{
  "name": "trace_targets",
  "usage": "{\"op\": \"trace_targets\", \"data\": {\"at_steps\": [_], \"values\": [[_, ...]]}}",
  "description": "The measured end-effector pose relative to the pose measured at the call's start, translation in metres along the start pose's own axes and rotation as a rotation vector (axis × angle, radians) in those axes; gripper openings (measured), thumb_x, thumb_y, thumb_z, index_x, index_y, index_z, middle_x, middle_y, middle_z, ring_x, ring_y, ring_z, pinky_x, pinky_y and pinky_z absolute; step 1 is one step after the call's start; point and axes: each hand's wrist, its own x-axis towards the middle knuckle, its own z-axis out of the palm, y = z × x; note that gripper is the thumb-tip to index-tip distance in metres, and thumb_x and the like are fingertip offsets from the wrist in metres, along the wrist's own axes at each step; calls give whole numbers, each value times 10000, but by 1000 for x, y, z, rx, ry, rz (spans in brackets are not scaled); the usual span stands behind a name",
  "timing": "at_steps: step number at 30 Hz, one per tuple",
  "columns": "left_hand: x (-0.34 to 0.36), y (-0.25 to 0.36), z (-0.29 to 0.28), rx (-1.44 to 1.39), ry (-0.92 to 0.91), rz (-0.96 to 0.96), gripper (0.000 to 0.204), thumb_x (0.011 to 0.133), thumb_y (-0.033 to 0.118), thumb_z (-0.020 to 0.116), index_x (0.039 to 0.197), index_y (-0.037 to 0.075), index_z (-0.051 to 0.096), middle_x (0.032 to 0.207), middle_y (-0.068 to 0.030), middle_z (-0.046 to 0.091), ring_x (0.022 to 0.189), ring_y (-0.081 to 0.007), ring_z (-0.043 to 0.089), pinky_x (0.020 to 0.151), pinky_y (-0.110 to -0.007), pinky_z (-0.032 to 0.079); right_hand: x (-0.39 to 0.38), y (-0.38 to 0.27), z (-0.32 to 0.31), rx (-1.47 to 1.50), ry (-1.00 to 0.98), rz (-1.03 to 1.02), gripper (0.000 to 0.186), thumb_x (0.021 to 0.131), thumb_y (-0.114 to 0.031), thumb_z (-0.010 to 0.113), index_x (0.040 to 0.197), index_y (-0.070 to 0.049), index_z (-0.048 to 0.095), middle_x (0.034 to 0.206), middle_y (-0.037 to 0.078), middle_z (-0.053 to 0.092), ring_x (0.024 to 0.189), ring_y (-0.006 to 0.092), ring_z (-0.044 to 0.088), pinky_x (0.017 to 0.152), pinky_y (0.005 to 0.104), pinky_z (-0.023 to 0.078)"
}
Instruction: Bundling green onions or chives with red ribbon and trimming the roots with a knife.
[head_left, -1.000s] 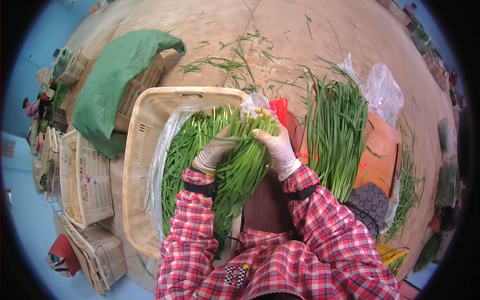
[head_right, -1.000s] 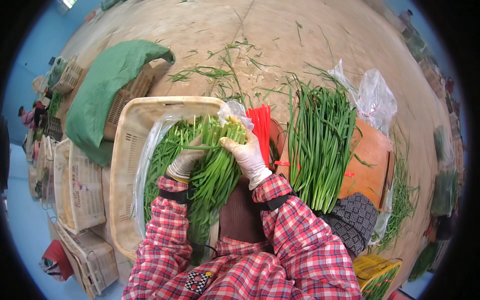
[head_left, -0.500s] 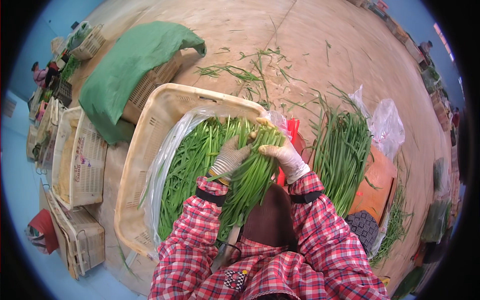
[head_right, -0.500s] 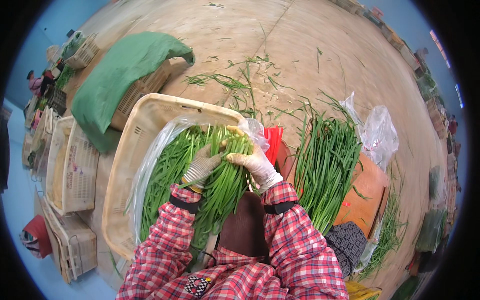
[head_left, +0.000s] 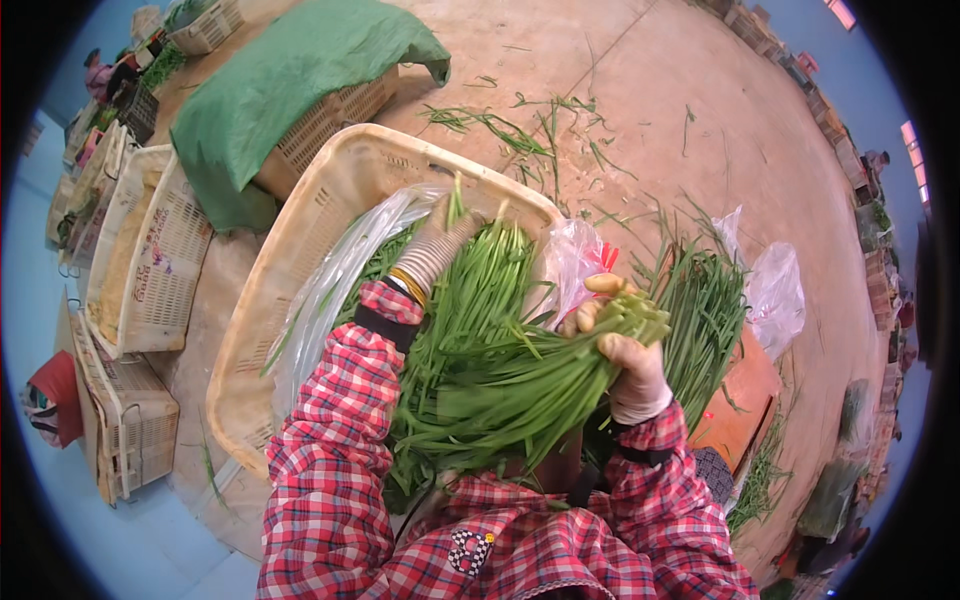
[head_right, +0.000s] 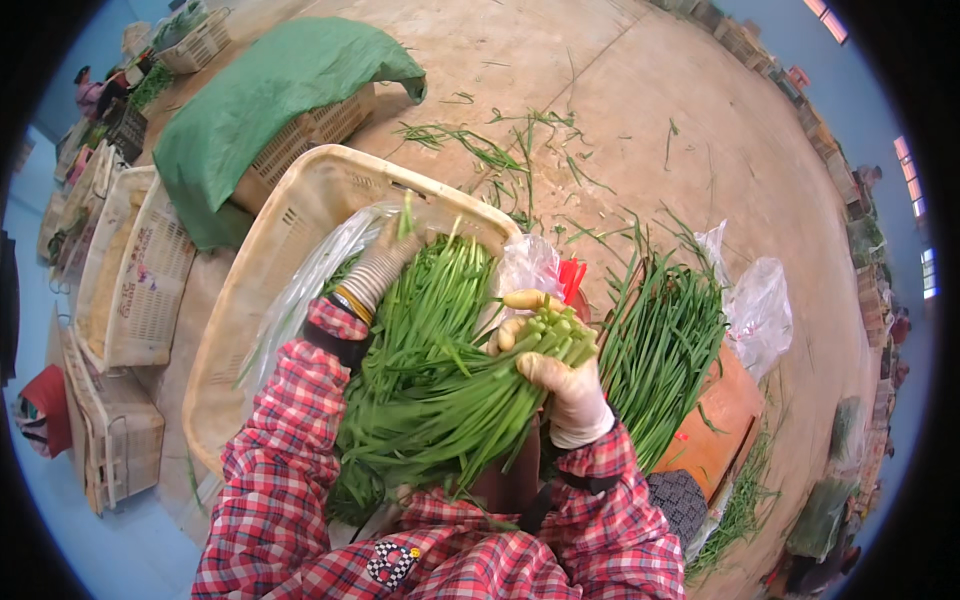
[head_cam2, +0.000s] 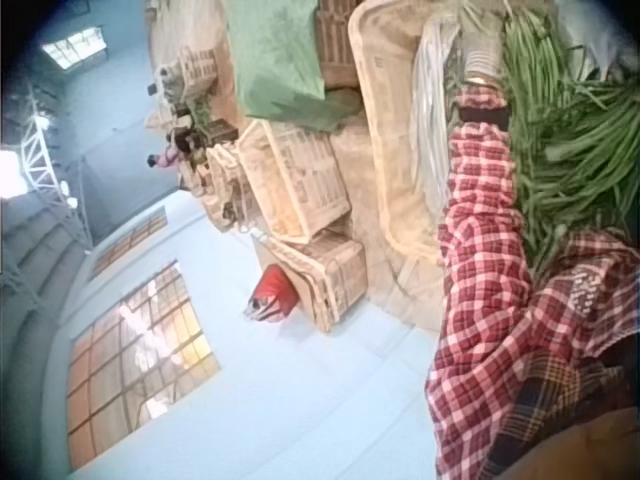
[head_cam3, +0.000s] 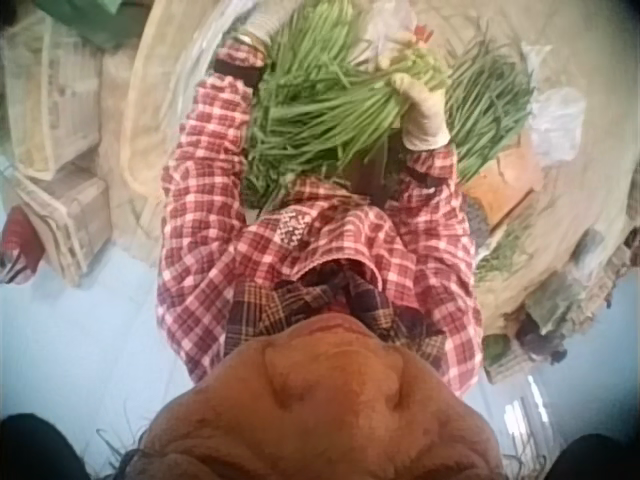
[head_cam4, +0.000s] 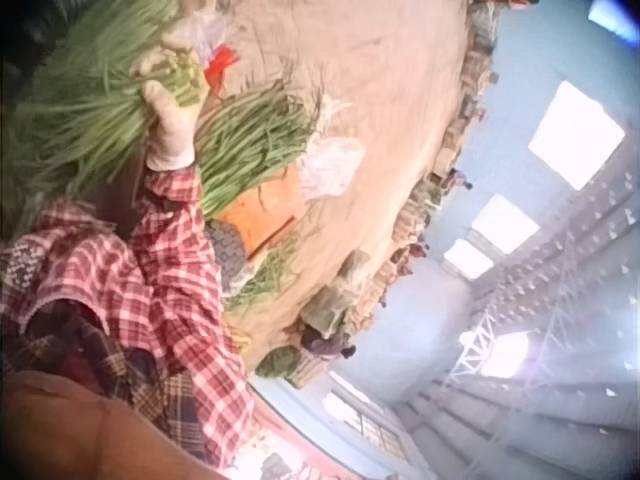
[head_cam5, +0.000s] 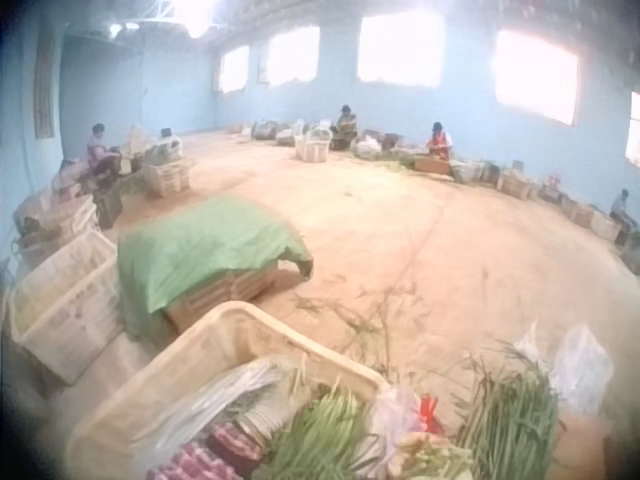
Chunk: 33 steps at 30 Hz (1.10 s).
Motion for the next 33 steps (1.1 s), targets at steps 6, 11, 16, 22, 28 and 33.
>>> {"op": "trace_targets", "data": {"at_steps": [6, 11, 16, 22, 28, 33], "values": [[-58, 11, 51, 717, -471, 66, 833, 810, 480, 641, 1483, 175, 256, 1522, -232, 179, 1394, -448, 179, 1118, -543, 218, 3, 7, 3, -50, 147, -4, 627, 707, -187, 741, 1227, 30, 466, 883, 79, 599, 857, 235, 609, 792, 358, 514], [-70, -18, 65, 721, -485, 32, 748, 824, 430, 650, 1453, 175, 336, 1527, -180, 214, 1406, -381, 201, 1127, -507, 222, -28, -42, 24, -8, -61, -259, 690, 747, -136, 715, 1332, 11, 381, 822, 86, 596, 638, 189, 579, 679, 369, 519], [-41, -55, 20, -280, -109, 119, 377, 862, 140, 580, 1234, 80, 580, 1169, -98, 603, 1085, -221, 548, 937, -300, 444, -52, -173, -10, -11, -722, -129, 1053, 749, -54, 761, 1514, -108, 39, 912, 65, 651, 858, 222, 666, 782, 402, 533], [-88, -36, -50, 39, -112, -431, 209, 847, 104, 500, 938, 85, 687, 658, -70, 613, 490, -159, 548, 456, -315, 455, -116, -178, -53, 75, -483, -51, 1013, 772, -23, 725, 1516, -103, 42, 882, 44, 621, 963, 218, 634, 836, 398, 508], [-159, -22, -20, 824, -361, -309, 541, 747, 489, 631, 1096, 77, 649, 1034, -157, 674, 967, -285, 641, 872, -375, 493, -146, -125, -22, 44, 50, -210, 873, 867, -204, 646, 1490, -30, 59, 858, 21, 495, 867, 168, 550, 796, 345, 530], [-159, -28, -8, 903, -218, -378, 401, 823, 336, 573, 1147, 107, 626, 1123, -184, 643, 1071, -332, 606, 931, -398, 473, -160, -117, -18, 6, 133, -206, 808, 883, -235, 620, 1482, -19, 124, 1008, 71, 563, 911, 188, 548, 815, 337, 507]]}}
